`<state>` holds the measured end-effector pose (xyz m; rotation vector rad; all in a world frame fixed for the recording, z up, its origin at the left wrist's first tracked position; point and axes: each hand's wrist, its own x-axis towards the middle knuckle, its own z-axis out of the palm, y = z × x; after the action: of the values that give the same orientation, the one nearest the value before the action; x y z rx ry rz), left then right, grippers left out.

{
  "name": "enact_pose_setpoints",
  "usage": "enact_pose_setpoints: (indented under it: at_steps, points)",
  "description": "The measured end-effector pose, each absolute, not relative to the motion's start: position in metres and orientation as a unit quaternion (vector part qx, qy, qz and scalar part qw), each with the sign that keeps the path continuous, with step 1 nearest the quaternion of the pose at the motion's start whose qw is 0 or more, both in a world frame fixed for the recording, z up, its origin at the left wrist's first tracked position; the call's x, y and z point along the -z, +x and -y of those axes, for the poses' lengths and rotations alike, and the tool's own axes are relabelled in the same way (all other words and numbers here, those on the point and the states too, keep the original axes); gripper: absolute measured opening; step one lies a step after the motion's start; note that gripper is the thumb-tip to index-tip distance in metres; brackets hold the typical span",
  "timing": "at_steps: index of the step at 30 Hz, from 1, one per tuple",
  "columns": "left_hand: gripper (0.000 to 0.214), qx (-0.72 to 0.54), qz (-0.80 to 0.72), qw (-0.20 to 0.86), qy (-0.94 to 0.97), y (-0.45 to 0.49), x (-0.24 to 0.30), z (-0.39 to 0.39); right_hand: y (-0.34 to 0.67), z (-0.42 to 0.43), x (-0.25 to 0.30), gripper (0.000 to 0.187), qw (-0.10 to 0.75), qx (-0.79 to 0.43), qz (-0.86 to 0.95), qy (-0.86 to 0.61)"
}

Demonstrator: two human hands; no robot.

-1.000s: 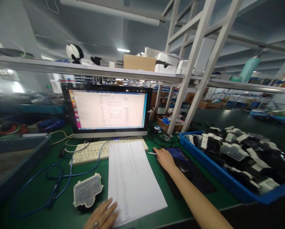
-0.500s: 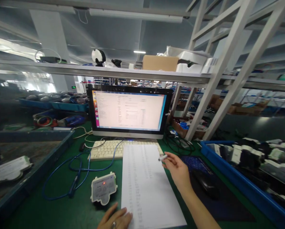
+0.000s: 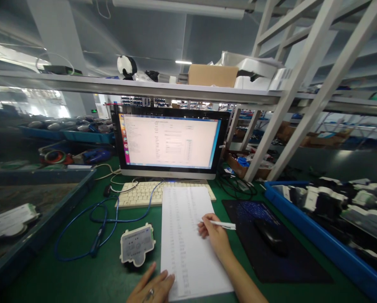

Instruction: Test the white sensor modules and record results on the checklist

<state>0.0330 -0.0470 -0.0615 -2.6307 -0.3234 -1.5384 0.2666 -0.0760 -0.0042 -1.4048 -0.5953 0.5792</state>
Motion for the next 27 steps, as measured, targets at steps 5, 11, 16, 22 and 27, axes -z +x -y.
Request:
enact_pose_setpoints:
  at_steps: [5,11,16,22,27]
  points:
    - [0.032,0.503,0.075,0.035,-0.860,0.032,0.060,0.046,0.268,0.078,0.004,0.045,0.677,-0.238,0.269,-0.642]
    - [0.033,0.509,0.110,0.015,-0.853,0.035,0.063,0.050,0.265,0.078,0.005,0.036,0.666,-0.228,0.275,-0.655]
    - [0.031,0.516,0.100,0.019,-0.850,0.034,0.059,0.050,0.266,0.080,0.005,0.030,0.666,-0.209,0.272,-0.662]
    - [0.028,0.498,0.103,-0.006,-0.861,0.029,0.036,0.054,0.273,0.081,0.010,0.031,0.680,-0.190,0.238,-0.667]
    - [0.028,0.489,0.114,-0.024,-0.865,0.028,0.025,0.056,0.276,0.083,0.008,0.034,0.671,-0.174,0.239,-0.680]
